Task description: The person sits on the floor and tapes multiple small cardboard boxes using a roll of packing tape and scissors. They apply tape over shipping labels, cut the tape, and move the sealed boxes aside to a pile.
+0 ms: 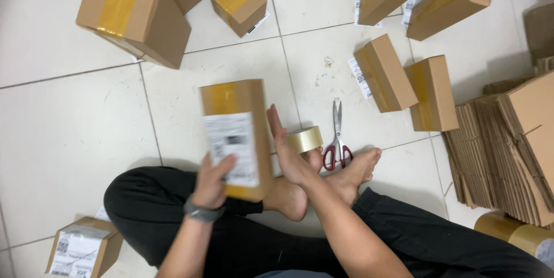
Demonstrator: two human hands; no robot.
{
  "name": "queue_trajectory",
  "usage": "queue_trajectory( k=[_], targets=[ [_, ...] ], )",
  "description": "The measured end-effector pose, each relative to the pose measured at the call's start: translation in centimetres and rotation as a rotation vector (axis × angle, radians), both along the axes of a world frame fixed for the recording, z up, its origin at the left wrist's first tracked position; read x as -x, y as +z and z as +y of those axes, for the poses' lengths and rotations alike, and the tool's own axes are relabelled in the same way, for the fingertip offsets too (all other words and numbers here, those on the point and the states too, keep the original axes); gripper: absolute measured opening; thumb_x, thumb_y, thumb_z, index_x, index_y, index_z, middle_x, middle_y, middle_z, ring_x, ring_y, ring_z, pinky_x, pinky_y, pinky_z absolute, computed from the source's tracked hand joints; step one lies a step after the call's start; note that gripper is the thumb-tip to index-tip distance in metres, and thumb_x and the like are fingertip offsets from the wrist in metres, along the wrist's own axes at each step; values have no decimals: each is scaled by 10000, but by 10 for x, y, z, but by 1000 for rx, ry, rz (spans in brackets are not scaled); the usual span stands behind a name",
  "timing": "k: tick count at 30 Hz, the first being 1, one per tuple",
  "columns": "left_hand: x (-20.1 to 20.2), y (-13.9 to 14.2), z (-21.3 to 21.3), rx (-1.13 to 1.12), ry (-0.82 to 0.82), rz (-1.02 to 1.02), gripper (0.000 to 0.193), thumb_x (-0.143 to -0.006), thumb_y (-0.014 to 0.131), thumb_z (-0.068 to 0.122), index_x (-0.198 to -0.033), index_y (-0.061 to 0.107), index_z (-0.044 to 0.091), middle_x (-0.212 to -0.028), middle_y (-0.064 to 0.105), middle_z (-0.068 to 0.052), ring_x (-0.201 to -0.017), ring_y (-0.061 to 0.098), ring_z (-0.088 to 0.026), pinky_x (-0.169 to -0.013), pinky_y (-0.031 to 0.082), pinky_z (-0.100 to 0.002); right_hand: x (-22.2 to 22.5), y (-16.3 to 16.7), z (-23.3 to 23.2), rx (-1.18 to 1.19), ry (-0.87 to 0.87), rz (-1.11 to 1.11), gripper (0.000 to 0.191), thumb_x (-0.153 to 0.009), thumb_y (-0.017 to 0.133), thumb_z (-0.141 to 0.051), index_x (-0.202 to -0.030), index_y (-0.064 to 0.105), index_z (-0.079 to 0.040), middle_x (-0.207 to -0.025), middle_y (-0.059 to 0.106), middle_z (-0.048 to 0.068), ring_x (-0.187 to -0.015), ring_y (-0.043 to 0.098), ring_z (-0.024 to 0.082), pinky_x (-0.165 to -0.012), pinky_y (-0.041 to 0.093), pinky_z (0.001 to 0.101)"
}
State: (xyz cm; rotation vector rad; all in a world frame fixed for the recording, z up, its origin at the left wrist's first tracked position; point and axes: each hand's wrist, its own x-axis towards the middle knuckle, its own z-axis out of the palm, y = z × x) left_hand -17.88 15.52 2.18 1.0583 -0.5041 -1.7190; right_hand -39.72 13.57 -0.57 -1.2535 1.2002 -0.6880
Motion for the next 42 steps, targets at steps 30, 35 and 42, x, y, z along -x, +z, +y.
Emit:
queue_trajectory(
  k=[30,35,42],
  targets=[
    [13,-72,-98,192,-84,-1153,493,-912,716,248,-1317,582,0,-1169,670,-221,-1097,638,-323,-940,521,-437,-5,54,-94,364,88,726,602,-874,741,-249,-1445,562,-176,-1133,592,141,-995,634,295,-811,546,415],
    [9,-87,-119,483,-116,-1773,593,-827,718,198,-1387,589,53,-1201,607,-218,-1175,540,-372,-974,418,-479,-47,33,-36,-200,-403,-34,685,-980,613,-315,-1561,330,-88,-1166,642,164,-1087,666,242,-944,595,362],
    [-35,-57,-124,512,-256,-1625,349,-930,746,331,-1192,711,103,-1130,639,-119,-1087,575,-298,-940,452,-455,-77,-55,43,-462,-455,-184,744,-1020,621,-235,-1603,193,-61,-1508,448,159,-1415,437,246,-1141,390,399]
  ],
)
